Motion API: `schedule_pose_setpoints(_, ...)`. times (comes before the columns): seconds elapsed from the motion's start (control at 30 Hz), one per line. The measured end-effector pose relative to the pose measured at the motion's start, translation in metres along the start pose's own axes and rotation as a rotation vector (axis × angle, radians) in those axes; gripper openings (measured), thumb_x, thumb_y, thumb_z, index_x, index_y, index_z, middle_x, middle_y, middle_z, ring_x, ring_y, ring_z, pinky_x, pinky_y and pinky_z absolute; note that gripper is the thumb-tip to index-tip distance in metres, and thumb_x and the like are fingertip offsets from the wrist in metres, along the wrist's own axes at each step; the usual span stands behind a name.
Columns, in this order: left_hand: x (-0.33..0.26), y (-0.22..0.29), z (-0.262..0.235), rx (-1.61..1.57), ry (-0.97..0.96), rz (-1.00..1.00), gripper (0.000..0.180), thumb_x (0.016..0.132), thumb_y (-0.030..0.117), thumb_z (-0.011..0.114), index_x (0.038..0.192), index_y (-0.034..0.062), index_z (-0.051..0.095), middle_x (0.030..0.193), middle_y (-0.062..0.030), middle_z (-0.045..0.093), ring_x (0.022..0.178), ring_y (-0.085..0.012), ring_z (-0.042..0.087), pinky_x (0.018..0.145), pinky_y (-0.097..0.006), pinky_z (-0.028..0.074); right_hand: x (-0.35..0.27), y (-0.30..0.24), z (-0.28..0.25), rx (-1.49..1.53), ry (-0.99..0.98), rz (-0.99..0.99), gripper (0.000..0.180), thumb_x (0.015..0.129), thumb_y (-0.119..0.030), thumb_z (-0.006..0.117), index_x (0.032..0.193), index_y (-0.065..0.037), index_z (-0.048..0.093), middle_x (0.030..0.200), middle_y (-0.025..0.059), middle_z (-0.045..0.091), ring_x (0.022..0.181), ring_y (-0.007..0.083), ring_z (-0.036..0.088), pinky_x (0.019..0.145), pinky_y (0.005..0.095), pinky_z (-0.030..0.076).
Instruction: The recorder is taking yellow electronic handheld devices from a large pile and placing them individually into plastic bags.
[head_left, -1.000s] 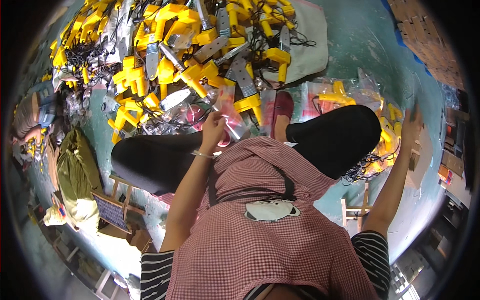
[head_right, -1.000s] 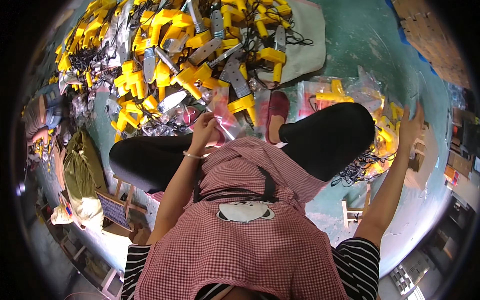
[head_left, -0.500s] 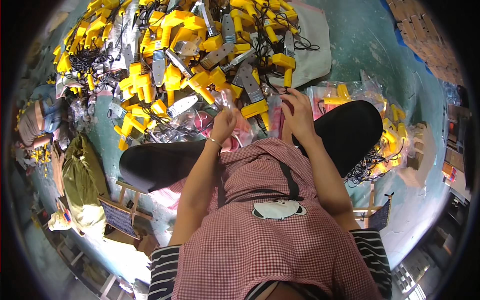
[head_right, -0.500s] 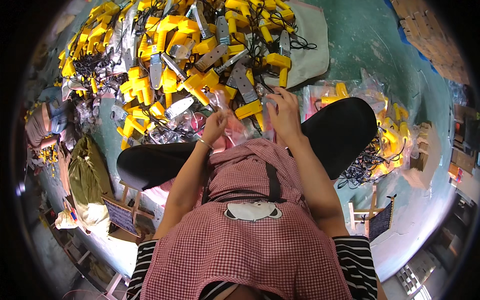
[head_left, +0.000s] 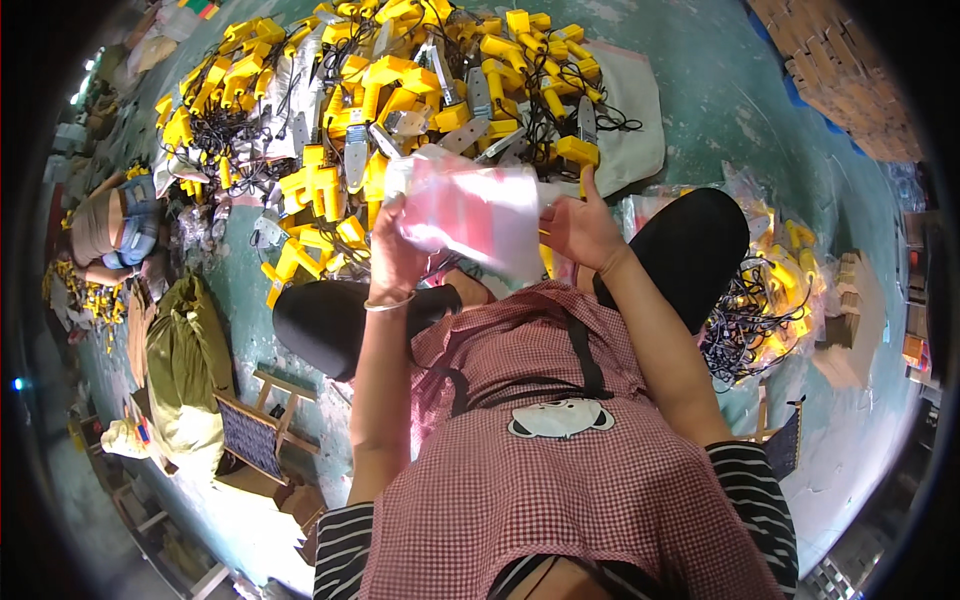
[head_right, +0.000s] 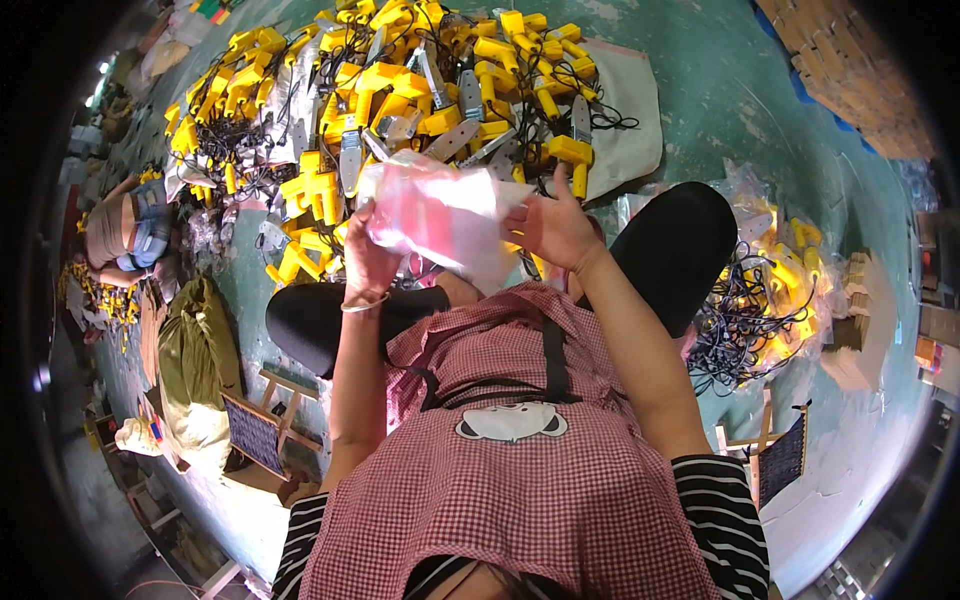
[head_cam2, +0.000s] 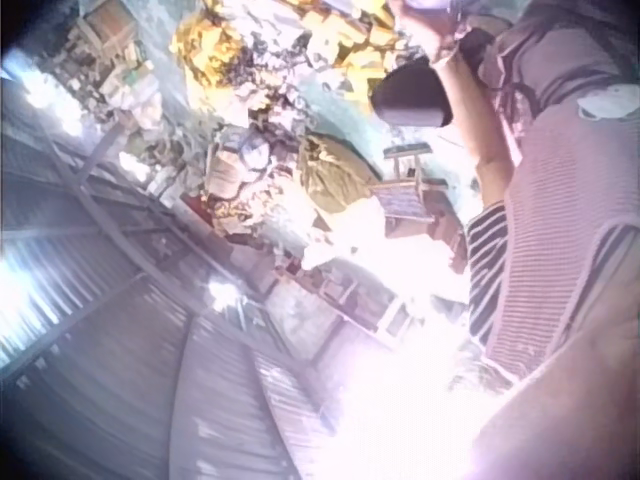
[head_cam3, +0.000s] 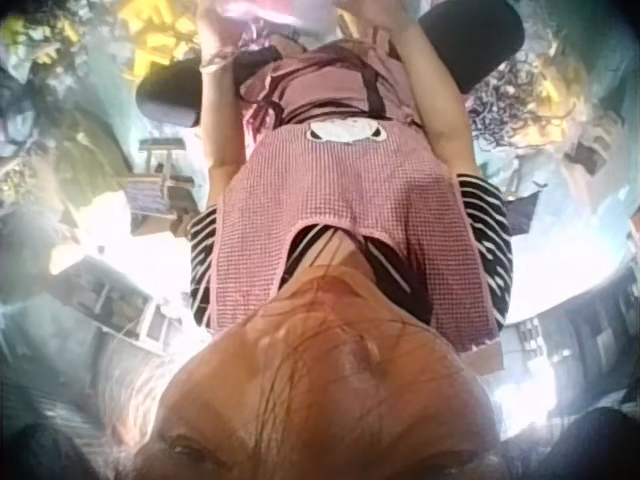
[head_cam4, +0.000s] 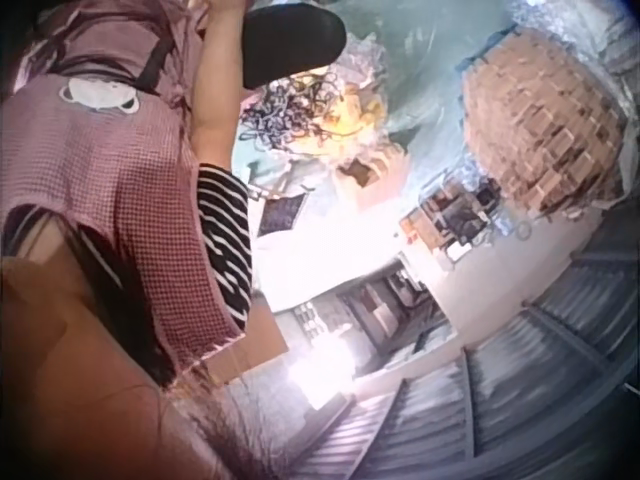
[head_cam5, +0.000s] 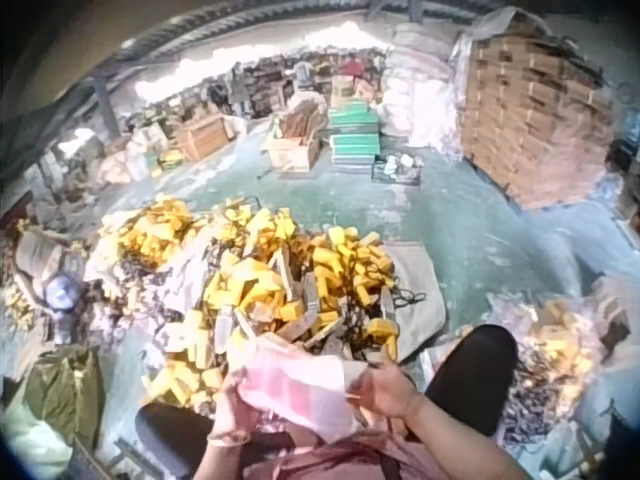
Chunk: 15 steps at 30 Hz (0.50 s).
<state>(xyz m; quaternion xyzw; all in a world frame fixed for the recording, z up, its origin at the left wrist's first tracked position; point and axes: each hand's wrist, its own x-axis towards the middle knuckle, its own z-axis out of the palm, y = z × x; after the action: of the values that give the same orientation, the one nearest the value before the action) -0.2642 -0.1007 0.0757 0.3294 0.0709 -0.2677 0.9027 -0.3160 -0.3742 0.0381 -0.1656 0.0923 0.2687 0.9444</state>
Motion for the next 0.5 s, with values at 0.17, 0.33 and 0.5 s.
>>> schedule_pose_setpoints(0.17,0.009,-0.024,0.009,-0.427,-0.204,0.016,0.043,0.097,0.027,0.044,0.131,0.0009,0.045,0.134,-0.0155,0.049,0.124,-0.0282,0.045,0.11,-0.046,0.029,-0.01,0.016,0.005,-0.139,-0.13,-0.047,0.097,0.079,-0.074,0.041,0.144,-0.005,0.024,0.14,0.0156,0.041,0.127,0.0315,0.043,0.106,0.045,0.033)
schedule_pose_setpoints(0.33,0.016,-0.062,0.0,-0.533,-0.016,0.02,0.042,0.099,0.033,0.039,0.13,0.004,0.045,0.127,-0.0142,0.054,0.114,-0.0274,0.054,0.096,-0.042,0.046,-0.006,0.025,-0.034,-0.306,0.054,-0.099,0.046,0.083,-0.028,0.071,0.121,-0.011,0.051,0.122,0.0018,0.052,0.112,0.0155,0.051,0.092,0.0347,0.044)
schedule_pose_setpoints(0.5,0.027,-0.109,-0.011,-0.554,0.149,-0.016,0.034,0.099,0.029,0.04,0.12,0.004,0.051,0.114,-0.0109,0.061,0.103,-0.0238,0.06,0.088,-0.037,0.051,-0.007,0.015,-0.036,-0.385,0.268,-0.197,0.025,0.082,-0.014,0.07,0.104,-0.006,0.062,0.094,0.0009,0.063,0.089,0.0138,0.061,0.083,0.0328,0.049)
